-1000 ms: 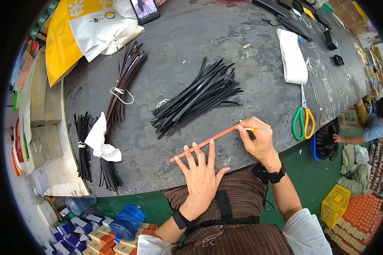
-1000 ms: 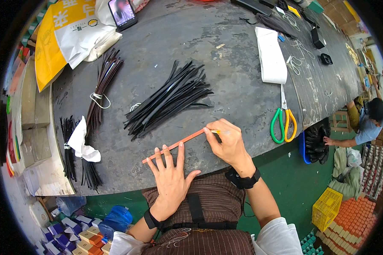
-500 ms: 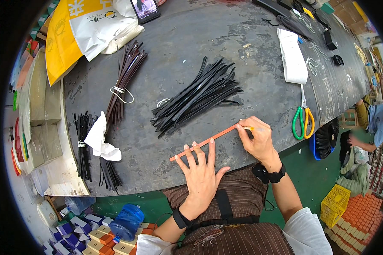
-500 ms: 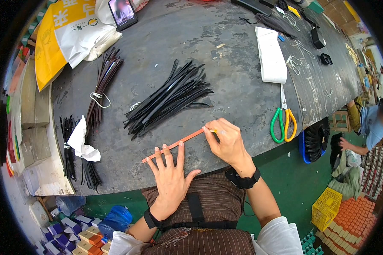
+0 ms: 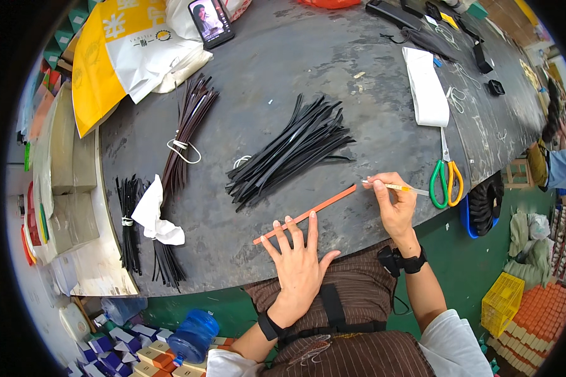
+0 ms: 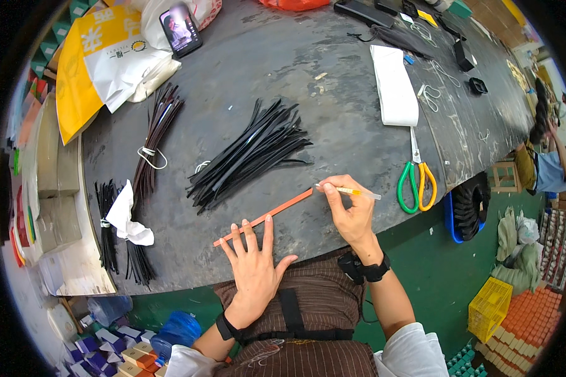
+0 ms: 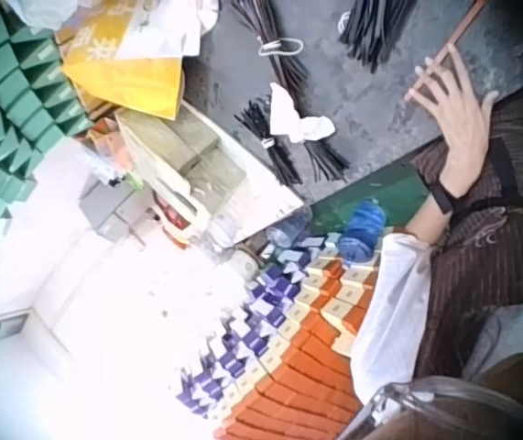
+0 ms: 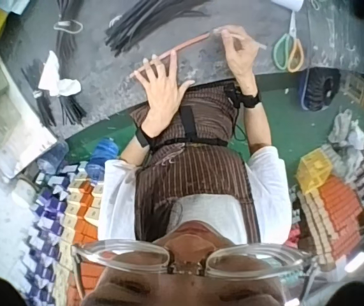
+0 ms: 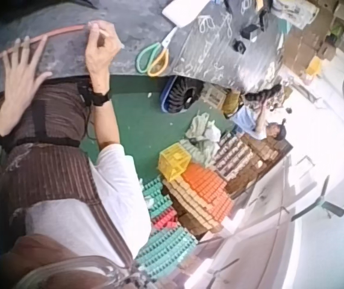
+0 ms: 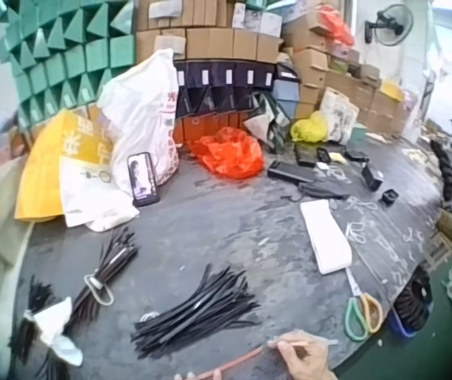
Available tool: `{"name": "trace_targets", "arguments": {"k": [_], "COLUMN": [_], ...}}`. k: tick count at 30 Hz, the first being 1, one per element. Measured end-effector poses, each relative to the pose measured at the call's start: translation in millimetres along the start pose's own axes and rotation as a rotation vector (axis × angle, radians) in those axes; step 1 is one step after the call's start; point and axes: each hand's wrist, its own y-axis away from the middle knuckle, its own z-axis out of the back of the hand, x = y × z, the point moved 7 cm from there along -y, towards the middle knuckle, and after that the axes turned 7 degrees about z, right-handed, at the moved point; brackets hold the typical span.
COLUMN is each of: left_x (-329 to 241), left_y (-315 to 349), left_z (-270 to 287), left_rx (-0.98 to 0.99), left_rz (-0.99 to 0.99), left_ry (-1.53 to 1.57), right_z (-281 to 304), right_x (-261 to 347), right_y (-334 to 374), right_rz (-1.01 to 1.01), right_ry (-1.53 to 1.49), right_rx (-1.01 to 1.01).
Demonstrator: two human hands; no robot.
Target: The recorder is inspecting and sorting long black plastic or rubber components at a workbench, using a red guide and a small tool to check dimensions or quality.
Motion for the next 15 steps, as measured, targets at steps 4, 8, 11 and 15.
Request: {"name": "trace_targets", "arguments": {"k": [4, 8, 11, 15], "left_x": [0.0, -1.0, -1.1, -1.6], "left_y": [-0.6, -2.0, -2.0, -1.9], "left_z": [-1.7, -1.3, 0.4, 0.9], "left_rx": [0.011, 0.015, 0.010, 0.019], "left_rz": [0.005, -0.002, -0.005, -0.004], "left_ry": [-0.013, -0.025, -0.037, -0.038], "right_z": [-10.7, -22.1, -24.9, -26.0], "right_x": [6.5, 15.8, 16.7, 15.2], "right_y": [1.6, -1.1, -0.9, 0.1], "right_rz": [0.024, 0.164, 0.182, 0.208], "right_ry": [0.092, 0.173, 0.224, 0.237], "right_rx": [0.102, 0.161, 0.191, 0.191]}}
